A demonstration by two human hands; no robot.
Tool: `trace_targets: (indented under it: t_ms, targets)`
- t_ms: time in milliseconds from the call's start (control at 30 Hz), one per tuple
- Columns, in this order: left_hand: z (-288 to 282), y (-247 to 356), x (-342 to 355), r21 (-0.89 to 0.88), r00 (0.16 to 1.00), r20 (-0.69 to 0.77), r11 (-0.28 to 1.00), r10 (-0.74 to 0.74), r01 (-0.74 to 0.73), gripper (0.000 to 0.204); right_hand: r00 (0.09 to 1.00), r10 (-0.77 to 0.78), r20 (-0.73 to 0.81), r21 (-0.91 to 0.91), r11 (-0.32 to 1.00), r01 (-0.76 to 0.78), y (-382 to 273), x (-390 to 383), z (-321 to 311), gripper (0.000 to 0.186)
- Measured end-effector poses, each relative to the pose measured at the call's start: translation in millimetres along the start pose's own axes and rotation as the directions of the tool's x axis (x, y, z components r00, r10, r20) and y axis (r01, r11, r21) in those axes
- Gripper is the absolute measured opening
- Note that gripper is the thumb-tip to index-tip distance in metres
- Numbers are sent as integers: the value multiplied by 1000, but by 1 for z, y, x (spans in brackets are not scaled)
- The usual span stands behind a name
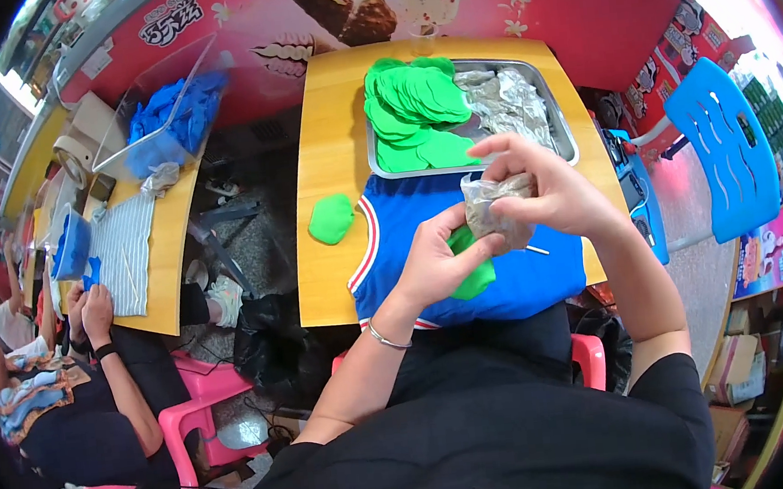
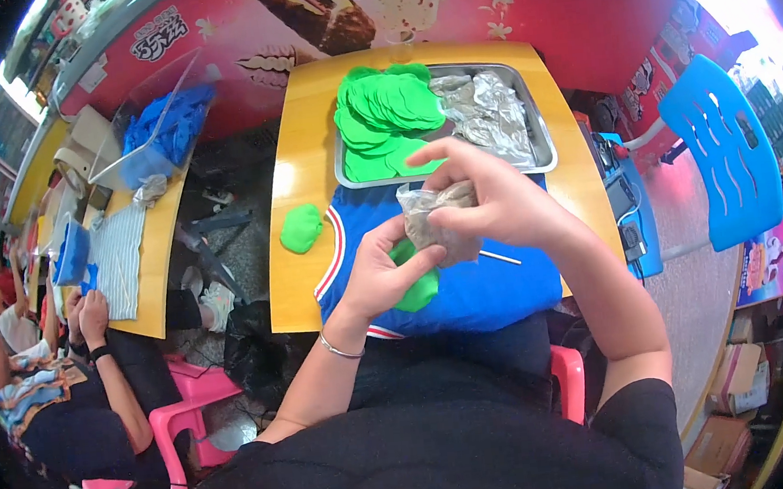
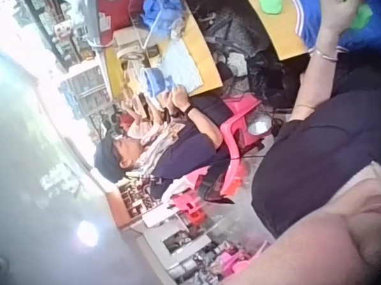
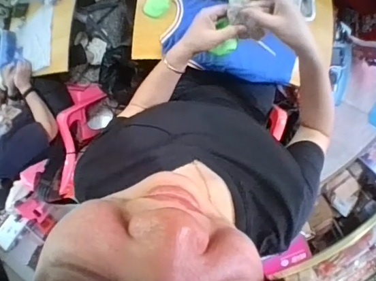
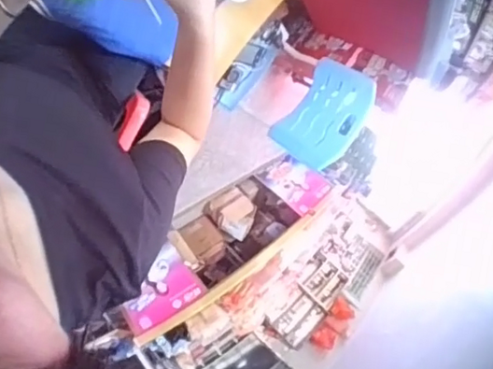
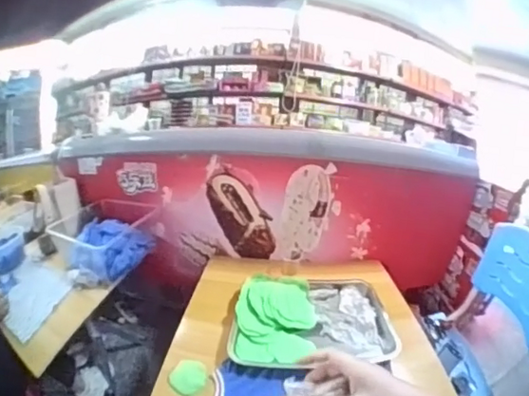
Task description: Shaping green clay-like material into balls and inserting a white stick into each.
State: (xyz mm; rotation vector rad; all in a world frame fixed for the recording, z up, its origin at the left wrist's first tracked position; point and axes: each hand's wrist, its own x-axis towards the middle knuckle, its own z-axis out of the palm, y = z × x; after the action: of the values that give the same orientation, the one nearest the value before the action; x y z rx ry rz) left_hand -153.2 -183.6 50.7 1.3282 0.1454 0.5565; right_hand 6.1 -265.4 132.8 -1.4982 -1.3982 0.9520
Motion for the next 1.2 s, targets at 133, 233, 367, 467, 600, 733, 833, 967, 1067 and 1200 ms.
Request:
trace_targets:
  t_ms: [133, 233, 367, 467, 600, 733, 833, 967, 1067, 1200]
  targets:
    - [7, -5, 6, -124, 982, -183, 990, 44, -67, 28, 990, 109, -85, 378, 923, -69, 29, -14, 7, 46]
    - [6, -10, 5, -88, 975, -214, 993, 56, -77, 29, 969, 225, 107, 520, 817, -247, 55, -24, 28, 23]
    - [5, -7, 4, 5, 991, -133, 1000, 1, 0, 30, 958, 181, -221, 579, 815, -21, 59, -15, 25, 15]
    - [1, -13, 2, 39, 996, -59, 997, -66, 68, 24, 940, 99, -326, 503, 860, 83, 39, -13, 21, 13]
    - [4, -12, 5, 40, 997, -65, 999, -29, 32, 39, 975, 8, -221, 304, 951, 61, 18, -17, -6, 12]
    - [0, -13, 6, 220, 982, -131, 970, 134, -103, 64, 996, -89, -2, -396, 915, 81, -10, -12, -17, 13]
    - [3, -12, 7, 268, 970, -92, 943, 226, -195, 74, 988, -87, 131, -407, 903, 133, -17, -12, -19, 17]
    - [6, -17, 2, 132, 998, 55, 991, -26, 18, 37, 975, -102, 198, -446, 876, 182, -12, -7, -15, 30]
    - [7, -22, 4, -191, 996, -72, 981, -60, 45, 9, 997, 63, 54, -45, 997, -61, 12, -10, -23, 46]
    - [8, -21, 8, -268, 992, -116, 963, -42, 9, 10, 987, 117, 113, 358, 921, -150, 61, -20, -8, 26]
